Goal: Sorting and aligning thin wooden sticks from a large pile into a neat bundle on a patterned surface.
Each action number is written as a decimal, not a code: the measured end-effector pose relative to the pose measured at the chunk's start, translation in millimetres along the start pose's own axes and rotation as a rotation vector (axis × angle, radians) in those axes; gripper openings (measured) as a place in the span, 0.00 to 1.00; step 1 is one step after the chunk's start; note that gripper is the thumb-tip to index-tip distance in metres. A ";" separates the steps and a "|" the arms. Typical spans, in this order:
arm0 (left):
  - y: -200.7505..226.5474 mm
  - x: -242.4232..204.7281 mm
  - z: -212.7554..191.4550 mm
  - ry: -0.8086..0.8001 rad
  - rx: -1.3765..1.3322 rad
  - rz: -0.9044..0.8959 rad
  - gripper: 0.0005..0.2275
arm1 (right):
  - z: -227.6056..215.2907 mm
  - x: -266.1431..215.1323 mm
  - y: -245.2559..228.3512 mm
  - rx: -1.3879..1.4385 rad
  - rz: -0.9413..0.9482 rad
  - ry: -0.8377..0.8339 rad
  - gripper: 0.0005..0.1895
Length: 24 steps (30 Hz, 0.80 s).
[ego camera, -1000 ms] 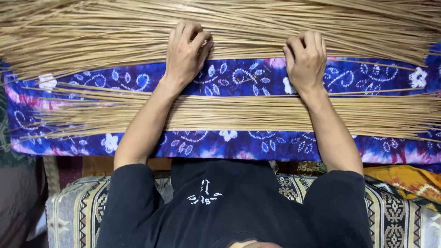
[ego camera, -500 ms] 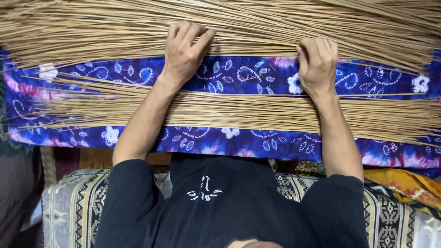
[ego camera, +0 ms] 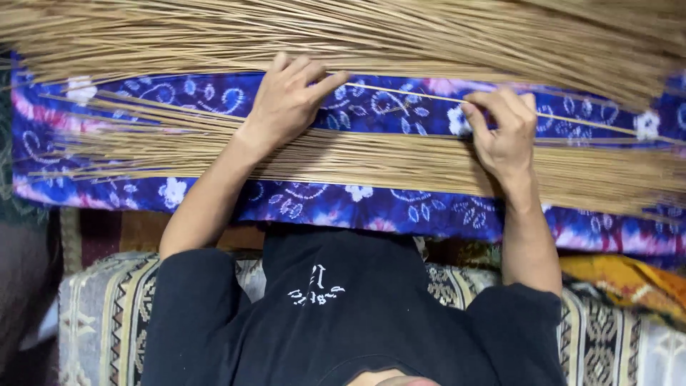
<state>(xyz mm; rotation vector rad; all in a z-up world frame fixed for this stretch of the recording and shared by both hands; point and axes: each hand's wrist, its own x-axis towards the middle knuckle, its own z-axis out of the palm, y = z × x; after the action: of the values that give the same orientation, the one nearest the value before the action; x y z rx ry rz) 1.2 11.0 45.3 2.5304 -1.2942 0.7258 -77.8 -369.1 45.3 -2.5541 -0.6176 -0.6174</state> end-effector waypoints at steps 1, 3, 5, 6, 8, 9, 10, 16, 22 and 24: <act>7.0 -4.7 -1.1 -0.004 -0.013 0.023 0.10 | 0.4 -3.0 -5.9 -0.009 0.024 0.009 0.06; 20.1 -14.7 -3.4 -0.100 -0.139 -0.077 0.10 | 1.1 -8.1 -16.7 0.060 0.029 0.013 0.04; 33.2 -25.7 2.7 -0.080 -0.207 -0.102 0.10 | 9.8 -23.2 -15.3 0.065 0.060 0.005 0.05; 39.3 -31.5 5.4 -0.058 -0.264 -0.151 0.09 | 14.3 -29.7 -14.1 0.081 0.068 -0.012 0.06; 48.4 -39.8 6.0 -0.088 -0.299 -0.139 0.07 | 24.8 -46.4 -9.1 0.092 0.084 -0.028 0.07; 52.1 -44.2 6.2 -0.107 -0.319 -0.146 0.06 | 30.4 -51.9 -5.4 0.110 0.075 -0.050 0.08; 54.8 -48.8 12.1 -0.108 -0.325 -0.137 0.06 | 30.5 -57.6 -5.4 0.104 0.083 -0.047 0.08; 70.3 -63.9 35.4 -0.012 -0.390 -0.184 0.04 | 33.7 -67.9 -7.6 0.088 0.109 -0.088 0.08; 53.9 -31.3 32.3 -0.088 -0.288 -0.204 0.11 | 39.1 -35.9 17.4 0.055 0.141 -0.063 0.08; 43.8 -18.9 38.0 -0.143 -0.307 -0.232 0.11 | 23.8 -6.4 7.3 0.067 0.100 -0.063 0.07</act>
<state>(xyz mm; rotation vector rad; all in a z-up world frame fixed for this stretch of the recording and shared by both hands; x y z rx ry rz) -30.8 -16.8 1.4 2.4545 -1.0336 0.2777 -71.7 -365.0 20.7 -2.5325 -0.5192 -0.4763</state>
